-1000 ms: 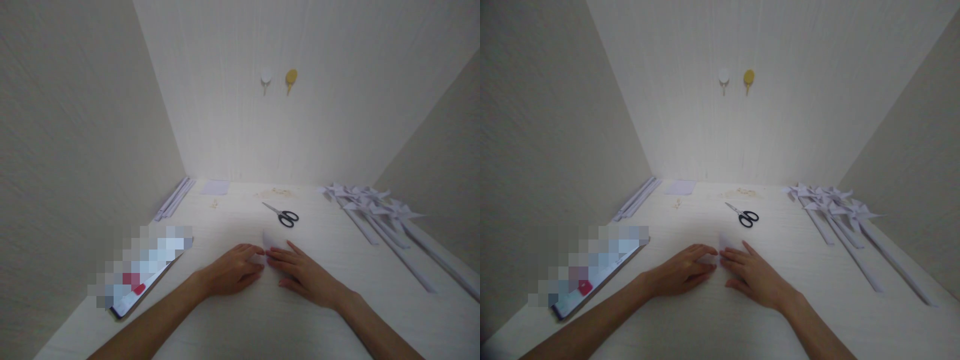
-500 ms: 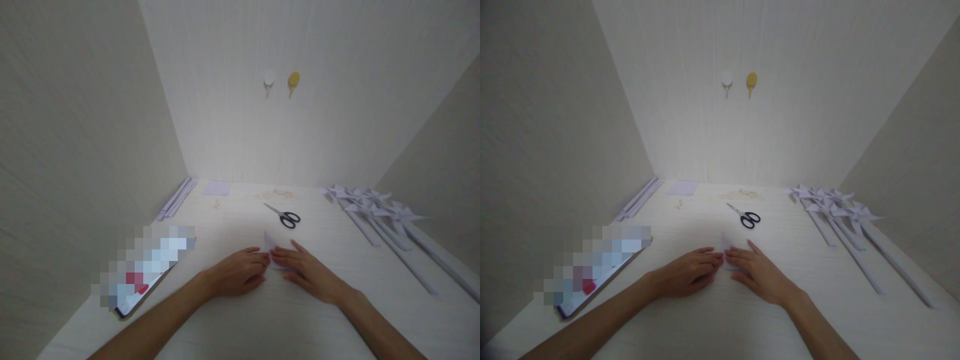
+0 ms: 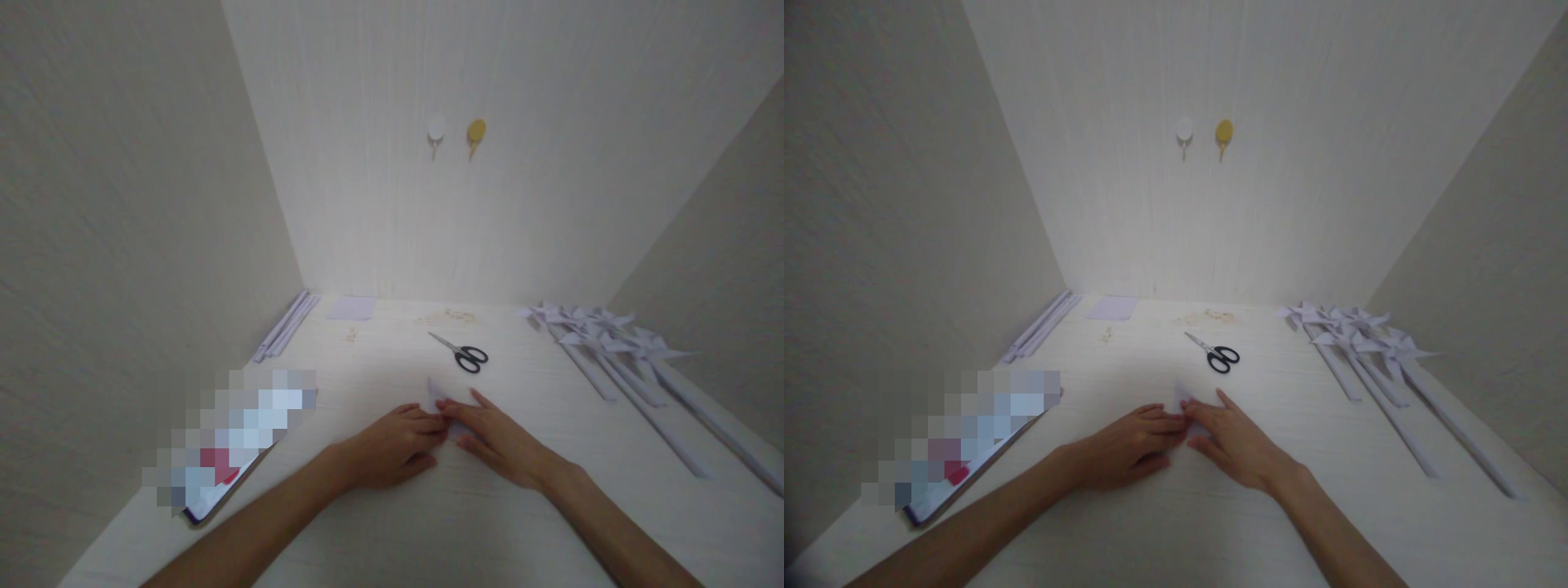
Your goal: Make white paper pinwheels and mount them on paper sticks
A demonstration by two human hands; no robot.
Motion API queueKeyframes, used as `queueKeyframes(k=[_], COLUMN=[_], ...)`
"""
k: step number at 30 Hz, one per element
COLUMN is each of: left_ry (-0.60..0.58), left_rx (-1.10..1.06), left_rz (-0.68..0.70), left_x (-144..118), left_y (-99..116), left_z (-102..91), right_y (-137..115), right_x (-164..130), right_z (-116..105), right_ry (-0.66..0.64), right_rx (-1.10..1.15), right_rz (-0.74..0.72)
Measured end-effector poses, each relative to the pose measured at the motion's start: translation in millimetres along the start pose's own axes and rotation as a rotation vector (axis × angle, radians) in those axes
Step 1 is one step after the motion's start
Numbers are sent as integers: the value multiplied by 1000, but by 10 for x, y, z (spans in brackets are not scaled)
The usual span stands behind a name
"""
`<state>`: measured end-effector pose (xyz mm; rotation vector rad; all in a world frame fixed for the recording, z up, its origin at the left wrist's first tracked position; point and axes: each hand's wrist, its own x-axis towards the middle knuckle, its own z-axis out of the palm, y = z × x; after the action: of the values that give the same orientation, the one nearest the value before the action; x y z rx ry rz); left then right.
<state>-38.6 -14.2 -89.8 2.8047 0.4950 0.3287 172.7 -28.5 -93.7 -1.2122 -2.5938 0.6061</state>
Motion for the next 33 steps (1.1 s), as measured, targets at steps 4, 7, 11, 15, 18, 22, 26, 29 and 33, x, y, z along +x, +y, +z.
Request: queueKeyframes(k=[4,7,11,15,18,22,26,29,33], left_ry=[12,21,23,25,25,51,59,54,71], left_rx=[-1,1,6,16,18,19,37,61,57], left_rz=[17,13,25,21,11,-11,-26,-20,-8], left_x=[7,6,7,3,-2,-10,-19,-22,-20], left_y=[-14,-25,-31,-32,-22,10,27,22,7], left_z=[-3,5,7,20,31,34,31,32,40], right_y=[23,35,33,23,20,19,18,10,-23], right_x=[169,307,413,420,399,385,335,219,-3], right_z=[-60,-125,-143,-48,39,96,113,122,109], right_ry=[-28,-53,-44,16,52,49,53,39,14], right_rx=[-31,-68,-147,-211,-249,-290,-326,-324,-330], right_rz=[10,-5,-29,-33,-40,-27,-10,10,13])
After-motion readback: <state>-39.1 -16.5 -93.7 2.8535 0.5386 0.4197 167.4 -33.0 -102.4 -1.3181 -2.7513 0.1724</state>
